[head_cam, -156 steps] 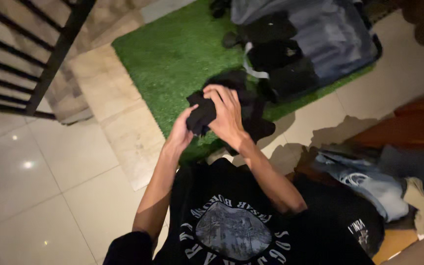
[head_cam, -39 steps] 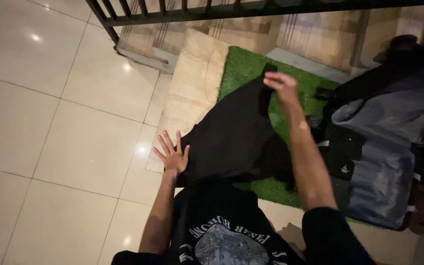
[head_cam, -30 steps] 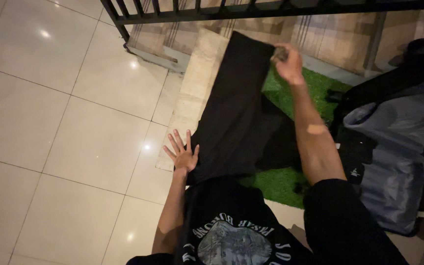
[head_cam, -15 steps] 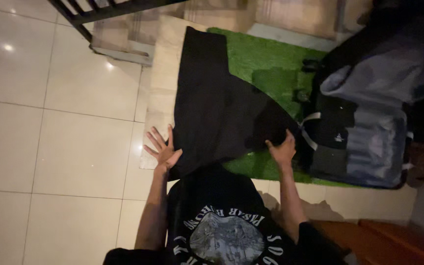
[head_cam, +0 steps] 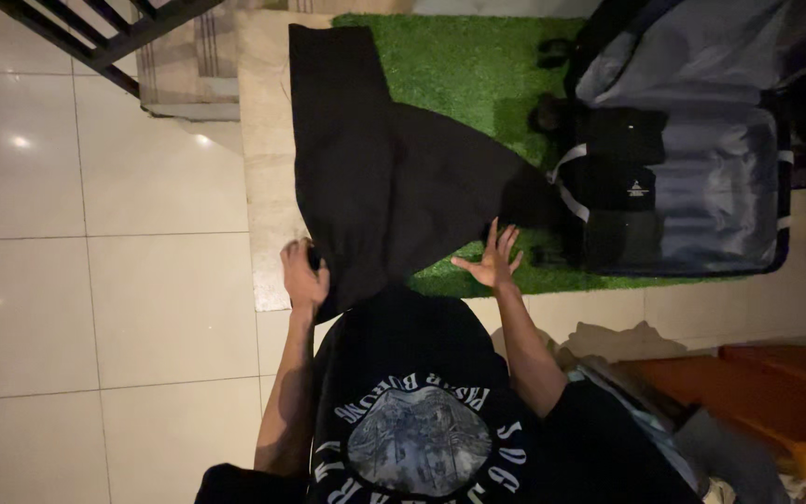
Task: The person folds a black t-shirt on a green mat, smoothing and aligning the fabric before folding it into a compact rectangle. The folded shirt is then placed into an open suitcase.
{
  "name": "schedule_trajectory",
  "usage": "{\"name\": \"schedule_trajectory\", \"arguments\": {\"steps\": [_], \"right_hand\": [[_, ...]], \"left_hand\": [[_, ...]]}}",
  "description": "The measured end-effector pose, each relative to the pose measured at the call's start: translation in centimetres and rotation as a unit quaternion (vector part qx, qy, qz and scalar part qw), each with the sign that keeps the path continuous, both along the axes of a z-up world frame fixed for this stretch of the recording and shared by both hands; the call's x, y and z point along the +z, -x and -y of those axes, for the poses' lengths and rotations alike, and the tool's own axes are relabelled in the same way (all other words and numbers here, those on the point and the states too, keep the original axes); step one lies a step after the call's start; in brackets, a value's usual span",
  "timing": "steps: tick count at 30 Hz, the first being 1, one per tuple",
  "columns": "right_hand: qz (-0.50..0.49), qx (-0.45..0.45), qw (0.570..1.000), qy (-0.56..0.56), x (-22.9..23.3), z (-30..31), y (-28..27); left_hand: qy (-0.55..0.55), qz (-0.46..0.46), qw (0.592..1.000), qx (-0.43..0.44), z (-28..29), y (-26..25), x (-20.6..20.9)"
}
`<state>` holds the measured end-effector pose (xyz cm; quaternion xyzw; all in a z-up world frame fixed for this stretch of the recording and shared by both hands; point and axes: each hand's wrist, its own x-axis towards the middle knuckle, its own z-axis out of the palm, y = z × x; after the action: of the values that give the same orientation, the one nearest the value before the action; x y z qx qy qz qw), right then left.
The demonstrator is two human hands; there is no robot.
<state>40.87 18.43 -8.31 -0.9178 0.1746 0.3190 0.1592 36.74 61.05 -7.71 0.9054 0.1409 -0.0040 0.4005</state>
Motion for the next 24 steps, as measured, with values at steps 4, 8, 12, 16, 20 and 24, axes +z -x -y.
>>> {"name": "schedule_trajectory", "arguments": {"steps": [4,8,12,16,20,24], "right_hand": [[0.005,-0.002,1.000,-0.011,0.0,0.2,0.2],[0.035,-0.008,0.999,-0.026,0.2,0.0,0.6],[0.043,-0.009,0.999,-0.028,0.6,-0.1,0.7],[0.040,-0.011,0.999,-0.019,0.7,-0.2,0.5],[0.056,-0.019,0.998,-0.033,1.2,-0.3,0.6],[0.042,-0.023,0.999,-0.018,1.5,-0.6,0.2]], "left_hand": [[0.351,-0.020,0.928,0.127,0.0,-1.9,0.2],[0.628,-0.287,0.680,0.246,-2.5,-2.9,4.2],[0.497,-0.198,0.807,0.249,-2.9,0.1,2.3],[0.063,-0.017,0.998,0.016,-2.5,3.9,2.6],[0.051,-0.116,0.991,-0.049,-1.2,5.8,6.6],[-0.002,-0.264,0.957,-0.119,-0.3,4.8,10.1]]}}
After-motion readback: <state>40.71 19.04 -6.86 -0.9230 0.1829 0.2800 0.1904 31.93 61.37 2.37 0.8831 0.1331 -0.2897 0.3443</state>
